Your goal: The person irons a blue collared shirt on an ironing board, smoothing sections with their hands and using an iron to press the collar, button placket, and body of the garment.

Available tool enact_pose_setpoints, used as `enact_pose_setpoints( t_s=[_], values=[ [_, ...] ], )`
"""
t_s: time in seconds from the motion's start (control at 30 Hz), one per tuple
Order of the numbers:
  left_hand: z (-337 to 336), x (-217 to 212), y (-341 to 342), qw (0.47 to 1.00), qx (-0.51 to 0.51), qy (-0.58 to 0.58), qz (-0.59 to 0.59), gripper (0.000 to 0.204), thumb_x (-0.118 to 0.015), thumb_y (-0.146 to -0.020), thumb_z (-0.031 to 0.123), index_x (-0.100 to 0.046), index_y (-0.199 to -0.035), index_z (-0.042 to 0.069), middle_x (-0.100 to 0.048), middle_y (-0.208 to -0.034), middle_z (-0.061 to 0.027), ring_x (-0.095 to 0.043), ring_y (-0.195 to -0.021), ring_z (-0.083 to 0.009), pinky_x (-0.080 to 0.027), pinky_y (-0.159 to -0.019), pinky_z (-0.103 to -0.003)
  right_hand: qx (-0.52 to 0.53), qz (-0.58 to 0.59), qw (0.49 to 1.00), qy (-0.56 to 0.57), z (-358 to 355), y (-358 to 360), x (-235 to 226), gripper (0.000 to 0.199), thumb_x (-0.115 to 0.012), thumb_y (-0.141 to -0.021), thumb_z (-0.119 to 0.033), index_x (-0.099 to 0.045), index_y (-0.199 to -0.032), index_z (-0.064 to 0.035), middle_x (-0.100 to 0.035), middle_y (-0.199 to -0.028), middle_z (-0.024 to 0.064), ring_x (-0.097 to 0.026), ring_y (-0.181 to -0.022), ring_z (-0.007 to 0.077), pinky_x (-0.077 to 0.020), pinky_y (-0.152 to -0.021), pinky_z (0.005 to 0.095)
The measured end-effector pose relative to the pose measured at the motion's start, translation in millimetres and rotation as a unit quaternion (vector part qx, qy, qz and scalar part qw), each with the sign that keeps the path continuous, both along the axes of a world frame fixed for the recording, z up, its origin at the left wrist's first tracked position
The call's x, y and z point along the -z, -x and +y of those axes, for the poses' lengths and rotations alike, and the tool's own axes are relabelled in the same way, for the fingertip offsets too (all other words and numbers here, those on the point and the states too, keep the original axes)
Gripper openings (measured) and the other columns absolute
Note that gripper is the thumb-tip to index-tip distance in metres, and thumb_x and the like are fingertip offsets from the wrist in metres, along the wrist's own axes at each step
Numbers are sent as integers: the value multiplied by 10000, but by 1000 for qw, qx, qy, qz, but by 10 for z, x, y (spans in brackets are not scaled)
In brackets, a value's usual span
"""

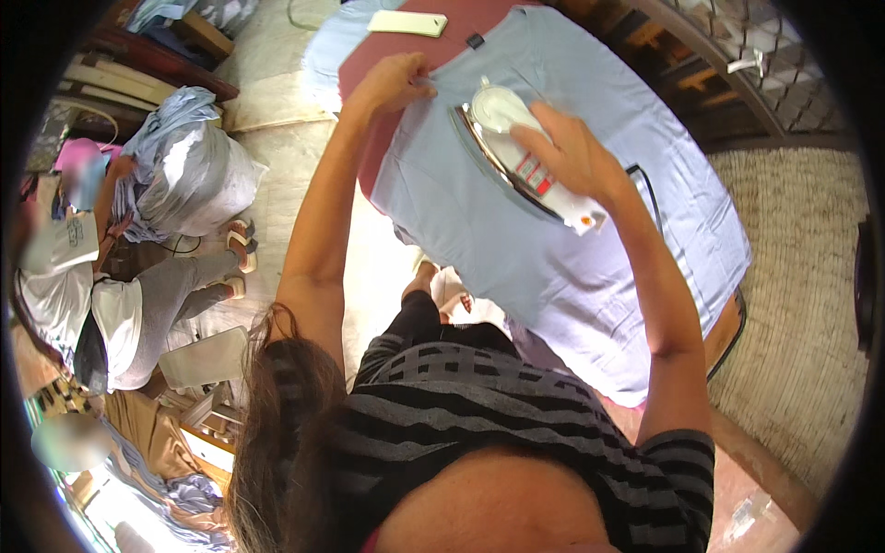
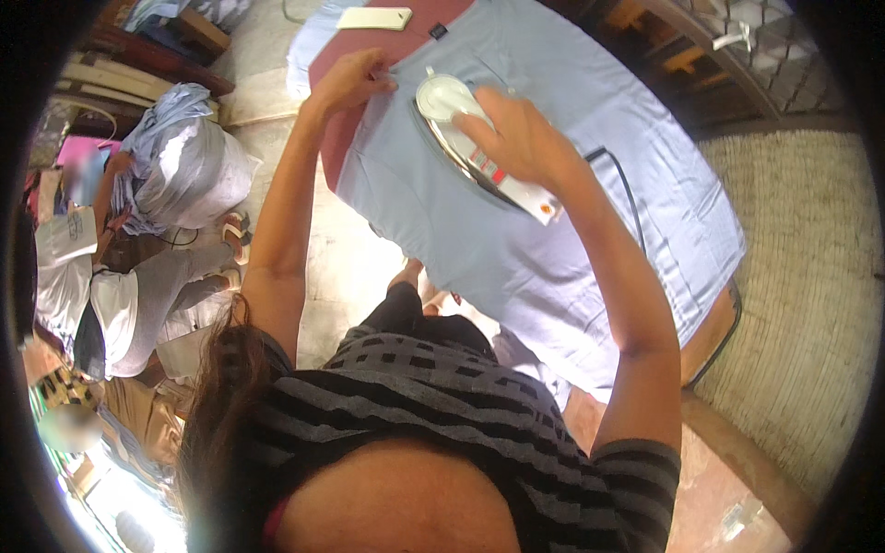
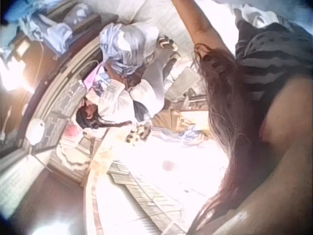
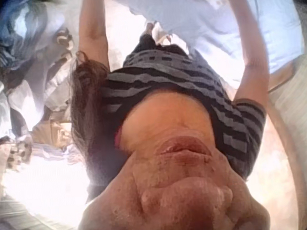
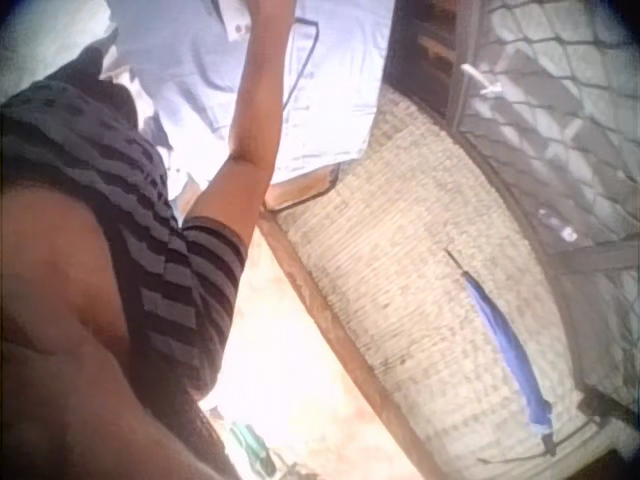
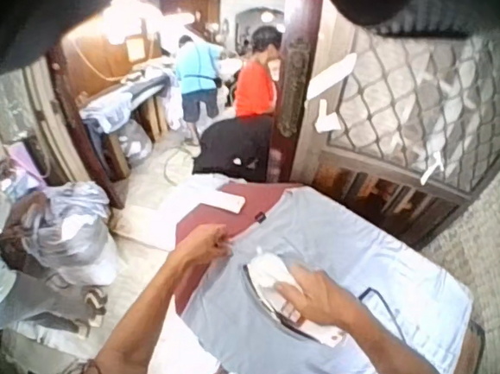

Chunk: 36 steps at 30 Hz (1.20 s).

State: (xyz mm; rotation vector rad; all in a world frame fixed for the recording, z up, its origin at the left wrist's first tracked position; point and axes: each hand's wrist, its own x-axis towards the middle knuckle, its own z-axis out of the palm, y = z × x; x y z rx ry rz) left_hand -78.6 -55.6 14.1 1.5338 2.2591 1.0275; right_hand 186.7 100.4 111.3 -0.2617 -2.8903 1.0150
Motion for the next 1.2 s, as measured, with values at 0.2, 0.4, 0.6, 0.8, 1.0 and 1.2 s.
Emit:
enact_pose_setpoints(
  t_s=[0.2,0.4,0.6,0.8,1.0,1.2],
  values=[
    [87,34,-181,986,-57,-147,-62,124,-628,-736,-22,-576,-830,41,-611,-776,-173,-613,-717,-310,-490,-668,-400,36,-37,998,21,-34,-50,4,345,-572,-940,-340,-551,-1006,-3,-622,-950,324,-569,-901,539,-431,-767,585],
    [13,1,-290,973,-123,-144,-128,237,-755,-740,73,-568,-876,22,-596,-697,-142,-599,-650,-284,-472,-622,-393,44,-41,998,6,-186,215,-177,364,-559,-947,-339,-540,-966,24,-618,-922,341,-589,-878,517,-446,-751,543],
    [25,-3,-257,972,-98,-138,-161,206,-731,-787,110,-584,-893,12,-659,-765,-158,-657,-719,-294,-498,-661,-404,55,-75,995,20,-259,136,-251,382,-538,-956,-344,-542,-1000,35,-629,-904,321,-599,-862,497,-466,-757,491],
    [-185,19,-306,972,-132,-151,-123,193,-681,-864,158,-604,-934,-4,-670,-806,-179,-656,-750,-326,-506,-699,-396,39,-48,998,23,-267,310,-198,385,-547,-955,-350,-542,-973,35,-621,-898,323,-593,-862,499,-457,-737,497],
    [-777,6,-947,978,-205,-24,-36,249,-685,-859,265,-613,-889,28,-656,-855,-177,-635,-829,-369,-497,-721,-457,0,-20,1000,1,-132,370,-51,339,-536,-955,-321,-556,-954,17,-614,-896,321,-590,-870,500,-455,-751,519],
    [-1109,328,-1372,946,-315,-14,72,273,-703,-830,301,-561,-798,71,-592,-789,-146,-598,-779,-362,-460,-655,-489,-82,-11,996,-18,-196,769,3,332,-554,-936,-317,-575,-939,15,-626,-897,299,-588,-881,492,-450,-763,519]
  ],
)
